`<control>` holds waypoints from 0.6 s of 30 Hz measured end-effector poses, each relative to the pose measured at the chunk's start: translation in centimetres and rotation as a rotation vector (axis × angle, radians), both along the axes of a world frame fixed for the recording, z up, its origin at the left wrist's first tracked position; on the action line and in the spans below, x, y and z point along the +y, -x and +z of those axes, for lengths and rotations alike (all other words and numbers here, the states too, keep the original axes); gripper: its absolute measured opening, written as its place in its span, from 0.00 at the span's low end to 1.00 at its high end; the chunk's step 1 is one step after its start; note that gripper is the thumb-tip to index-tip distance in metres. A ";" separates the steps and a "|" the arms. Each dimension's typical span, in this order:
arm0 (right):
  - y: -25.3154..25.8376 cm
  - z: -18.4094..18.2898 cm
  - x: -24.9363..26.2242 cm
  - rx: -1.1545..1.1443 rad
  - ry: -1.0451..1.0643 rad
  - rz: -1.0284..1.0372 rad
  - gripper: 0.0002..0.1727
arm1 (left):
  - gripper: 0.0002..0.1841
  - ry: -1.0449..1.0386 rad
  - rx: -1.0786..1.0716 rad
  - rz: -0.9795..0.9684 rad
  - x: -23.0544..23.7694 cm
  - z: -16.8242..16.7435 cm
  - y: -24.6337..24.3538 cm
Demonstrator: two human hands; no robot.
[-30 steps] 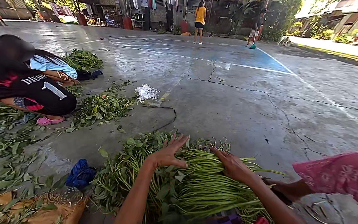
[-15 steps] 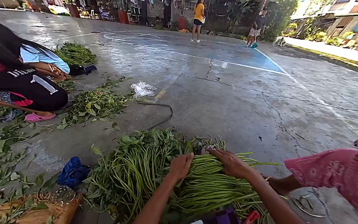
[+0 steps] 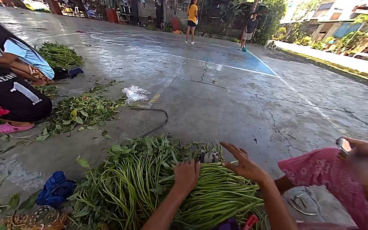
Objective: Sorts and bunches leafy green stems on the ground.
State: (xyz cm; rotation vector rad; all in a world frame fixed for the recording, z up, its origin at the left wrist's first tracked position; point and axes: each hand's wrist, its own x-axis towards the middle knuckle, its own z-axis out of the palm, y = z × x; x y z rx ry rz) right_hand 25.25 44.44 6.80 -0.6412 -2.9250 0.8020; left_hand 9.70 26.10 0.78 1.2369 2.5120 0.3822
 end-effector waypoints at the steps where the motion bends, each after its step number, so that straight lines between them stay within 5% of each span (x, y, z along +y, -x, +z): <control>1: 0.4 -1.7 -1.0 -0.014 -0.034 -0.022 0.43 | 0.32 -0.037 -0.023 0.013 0.2 -0.5 0.1; 6: -1.0 -9.6 -3.6 -0.055 -0.175 -0.310 0.39 | 0.31 -0.351 -0.484 -0.034 1.1 -6.4 3.4; 12: -2.6 -9.5 -3.8 -0.011 -0.194 -0.375 0.37 | 0.36 -0.241 -0.413 -0.254 1.1 -7.1 3.5; 18: -3.2 -9.4 -3.8 0.041 -0.163 -0.398 0.38 | 0.38 -0.113 -0.466 -0.110 0.6 -5.8 3.6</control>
